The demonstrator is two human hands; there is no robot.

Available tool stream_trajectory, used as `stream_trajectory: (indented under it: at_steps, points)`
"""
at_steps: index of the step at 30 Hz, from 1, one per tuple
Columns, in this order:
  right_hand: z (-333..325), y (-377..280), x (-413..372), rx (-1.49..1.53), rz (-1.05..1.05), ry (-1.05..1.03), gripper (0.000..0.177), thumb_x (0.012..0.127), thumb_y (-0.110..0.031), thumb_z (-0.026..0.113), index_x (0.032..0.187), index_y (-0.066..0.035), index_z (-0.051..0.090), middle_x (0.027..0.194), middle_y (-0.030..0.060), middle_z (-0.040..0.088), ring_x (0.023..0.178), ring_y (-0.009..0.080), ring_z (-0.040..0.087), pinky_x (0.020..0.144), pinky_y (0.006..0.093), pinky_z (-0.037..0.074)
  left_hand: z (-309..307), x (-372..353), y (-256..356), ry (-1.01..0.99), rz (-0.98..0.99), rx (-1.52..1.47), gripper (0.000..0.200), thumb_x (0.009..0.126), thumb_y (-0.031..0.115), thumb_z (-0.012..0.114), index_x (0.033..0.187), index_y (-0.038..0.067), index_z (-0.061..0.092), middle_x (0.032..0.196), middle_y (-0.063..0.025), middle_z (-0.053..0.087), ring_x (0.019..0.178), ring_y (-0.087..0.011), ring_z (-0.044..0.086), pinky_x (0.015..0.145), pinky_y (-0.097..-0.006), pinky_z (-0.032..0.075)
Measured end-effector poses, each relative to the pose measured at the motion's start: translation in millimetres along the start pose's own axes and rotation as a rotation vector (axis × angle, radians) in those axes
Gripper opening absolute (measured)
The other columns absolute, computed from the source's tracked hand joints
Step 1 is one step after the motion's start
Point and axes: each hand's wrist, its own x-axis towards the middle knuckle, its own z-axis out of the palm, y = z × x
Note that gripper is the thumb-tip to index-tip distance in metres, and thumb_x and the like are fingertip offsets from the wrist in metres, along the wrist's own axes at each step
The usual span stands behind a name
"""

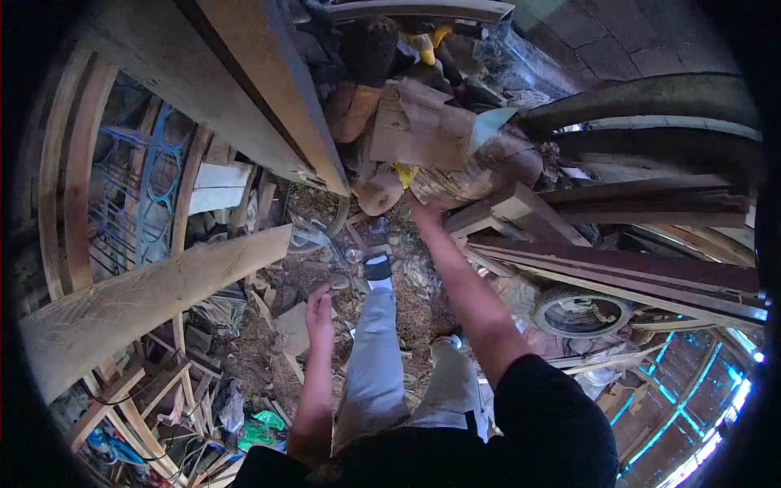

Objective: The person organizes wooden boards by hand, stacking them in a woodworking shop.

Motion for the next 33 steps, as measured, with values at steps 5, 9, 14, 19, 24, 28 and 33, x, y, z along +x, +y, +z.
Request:
stream_trajectory:
  at_steps: [5,9,14,19,24,28,33]
  points:
    - [-6,-59,-61,0.215,0.659,-0.403,0.084,0.081,-0.051,0.08,0.144,-0.011,0.041,0.134,0.0117,0.055,0.109,0.0304,0.058,0.09,0.0463,0.049,-2,-24,-32,0.0,-0.05,0.034,0.033,0.104,0.024,0.059,0.128,0.002,0.061,0.123,-0.0046,0.064,0.109,-0.0126,0.058,0.098,-0.0275,0.044]
    - [9,-114,-69,0.66,0.764,-0.44,0.099,0.081,-0.064,0.073,0.155,-0.026,0.021,0.152,0.0091,0.038,0.13,0.0315,0.044,0.098,0.0559,0.042,-6,-41,-21,0.03,-0.068,0.029,0.032,0.103,0.023,0.059,0.127,0.002,0.061,0.121,-0.0036,0.065,0.104,-0.0108,0.057,0.095,-0.0253,0.043]
    - [-22,-80,-68,0.448,0.593,-0.569,0.073,0.091,-0.06,0.059,0.151,-0.024,0.038,0.148,0.0067,0.046,0.133,0.0243,0.044,0.102,0.0559,0.035,-48,-42,-54,0.136,-0.024,0.108,0.033,0.105,0.028,0.054,0.124,0.003,0.063,0.112,-0.0035,0.065,0.106,-0.0129,0.058,0.098,-0.0289,0.042]
    - [-85,45,-65,0.228,0.269,-0.463,0.071,0.091,-0.048,0.065,0.145,-0.003,0.051,0.145,0.0154,0.054,0.134,0.0295,0.048,0.109,0.039,0.038,-72,-57,-56,0.215,-0.026,0.176,0.036,0.106,0.033,0.051,0.122,0.004,0.063,0.111,-0.0048,0.065,0.109,-0.0159,0.058,0.102,-0.0305,0.04]
    - [-189,145,-134,0.169,0.202,-0.424,0.069,0.091,-0.046,0.067,0.142,-0.003,0.053,0.139,0.0203,0.058,0.128,0.0326,0.055,0.107,0.0378,0.041,-97,-101,-110,0.183,-0.018,0.402,0.038,0.106,0.036,0.052,0.126,0.005,0.063,0.116,-0.0076,0.065,0.113,-0.0171,0.057,0.1,-0.0322,0.043]
    - [-279,174,-206,-0.134,0.298,-0.505,0.069,0.091,-0.046,0.067,0.143,-0.004,0.052,0.143,0.0229,0.054,0.13,0.0357,0.054,0.108,0.0407,0.042,-88,-186,-140,0.19,-0.197,0.481,0.039,0.103,0.034,0.056,0.127,0.004,0.062,0.122,-0.0138,0.065,0.116,-0.0247,0.058,0.101,-0.0354,0.045]
    - [-382,262,-287,-0.471,0.218,-0.439,0.072,0.083,-0.05,0.072,0.133,0.0,0.059,0.125,0.0228,0.067,0.119,0.0358,0.063,0.102,0.0427,0.048,-133,-301,-307,0.146,-0.289,1.01,0.061,0.104,0.051,0.039,0.125,-0.001,0.062,0.131,-0.0294,0.058,0.123,-0.0423,0.054,0.107,-0.0472,0.039]
